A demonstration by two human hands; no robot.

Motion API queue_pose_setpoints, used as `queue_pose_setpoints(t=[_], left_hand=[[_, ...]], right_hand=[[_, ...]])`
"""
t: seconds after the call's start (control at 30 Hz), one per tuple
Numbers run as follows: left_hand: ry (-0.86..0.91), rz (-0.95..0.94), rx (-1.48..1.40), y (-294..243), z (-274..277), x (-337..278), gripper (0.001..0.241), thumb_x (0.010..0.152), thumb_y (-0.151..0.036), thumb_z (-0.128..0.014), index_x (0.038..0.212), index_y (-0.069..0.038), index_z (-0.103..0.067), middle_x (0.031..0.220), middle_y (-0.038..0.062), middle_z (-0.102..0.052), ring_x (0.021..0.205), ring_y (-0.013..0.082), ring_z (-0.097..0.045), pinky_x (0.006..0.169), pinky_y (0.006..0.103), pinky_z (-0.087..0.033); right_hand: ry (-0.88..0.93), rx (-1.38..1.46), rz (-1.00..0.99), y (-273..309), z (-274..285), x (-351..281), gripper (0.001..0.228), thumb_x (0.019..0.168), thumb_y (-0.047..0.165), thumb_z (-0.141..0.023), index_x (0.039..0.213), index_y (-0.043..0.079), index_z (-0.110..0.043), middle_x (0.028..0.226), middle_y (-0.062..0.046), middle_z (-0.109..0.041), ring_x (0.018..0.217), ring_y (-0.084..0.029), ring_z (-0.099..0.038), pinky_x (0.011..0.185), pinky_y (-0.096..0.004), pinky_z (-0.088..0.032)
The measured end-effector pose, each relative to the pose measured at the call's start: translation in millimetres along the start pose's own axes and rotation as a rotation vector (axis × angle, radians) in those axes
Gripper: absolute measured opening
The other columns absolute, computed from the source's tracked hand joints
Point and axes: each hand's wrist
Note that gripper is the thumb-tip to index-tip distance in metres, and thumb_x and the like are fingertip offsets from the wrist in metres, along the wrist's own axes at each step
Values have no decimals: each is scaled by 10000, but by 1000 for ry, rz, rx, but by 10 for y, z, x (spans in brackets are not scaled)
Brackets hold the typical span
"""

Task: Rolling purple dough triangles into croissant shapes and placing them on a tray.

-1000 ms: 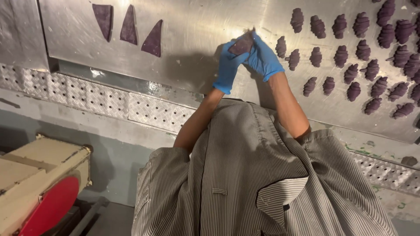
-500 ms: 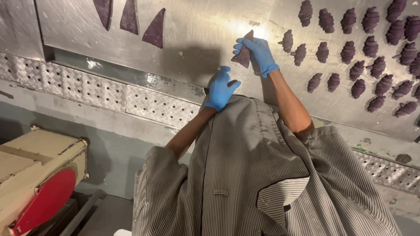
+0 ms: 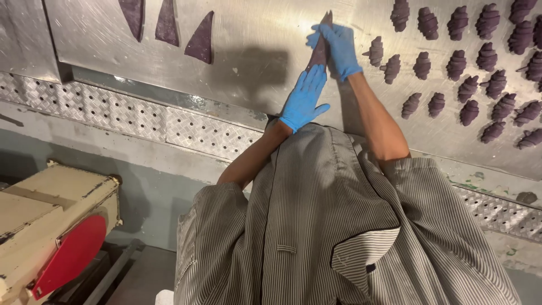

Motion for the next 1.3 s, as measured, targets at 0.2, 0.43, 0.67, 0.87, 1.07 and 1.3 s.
queue_pose_setpoints(t=[0.2,0.43,0.67,0.87,1.07,1.3], left_hand=[[10,11,42,-11,-73,24,949,999,-716,-340,1619,0,-301,1686,224,-220,1583,354,-133,1284,498,-44],[11,-6,28,13,-161,28,972,1003,-737,-317,1622,12,-277,1694,234,-199,1584,372,-128,1280,509,-49],[74,-39,5,46,-72,-25,989,998,-735,-393,1634,15,-282,1687,245,-206,1557,410,-166,1288,529,-104],[-216,-239,-93,537,-129,-221,781,994,-621,-488,1502,-29,-446,1595,236,-376,1488,376,-355,1241,539,-244],[-367,-350,-82,1189,21,128,391,961,-288,-633,1294,-86,-598,1262,100,-579,1205,269,-537,1018,406,-461],[-344,-658,214,1303,-241,367,246,996,-187,-612,1238,-148,-612,1157,15,-584,1073,186,-545,940,332,-472]], right_hand=[[12,-64,168,278,92,545,231,1086,147,-612,1158,-52,-704,979,-164,-762,877,-223,-774,833,-350,-661],[-16,-250,362,464,-26,637,205,1090,125,-619,1193,-45,-668,1075,-175,-738,982,-260,-736,901,-385,-610],[-93,-448,511,396,93,246,195,1093,103,-625,1229,-37,-632,1171,-186,-714,1085,-296,-698,970,-420,-559],[29,-1380,839,520,88,-962,392,1021,180,-661,1353,-11,-574,1282,-192,-597,1198,-373,-585,1068,-484,-472],[287,-1691,796,169,394,-1044,398,1012,349,-677,1311,89,-629,1198,-82,-576,1157,-273,-549,1096,-454,-445],[449,-1863,971,146,468,-802,311,1012,312,-677,1265,133,-655,1151,-24,-603,1105,-211,-558,1018,-363,-445]])
Point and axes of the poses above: each hand's wrist, its own x-axis towards the middle knuckle, its own z-axis out of the back of the hand, y = z × x
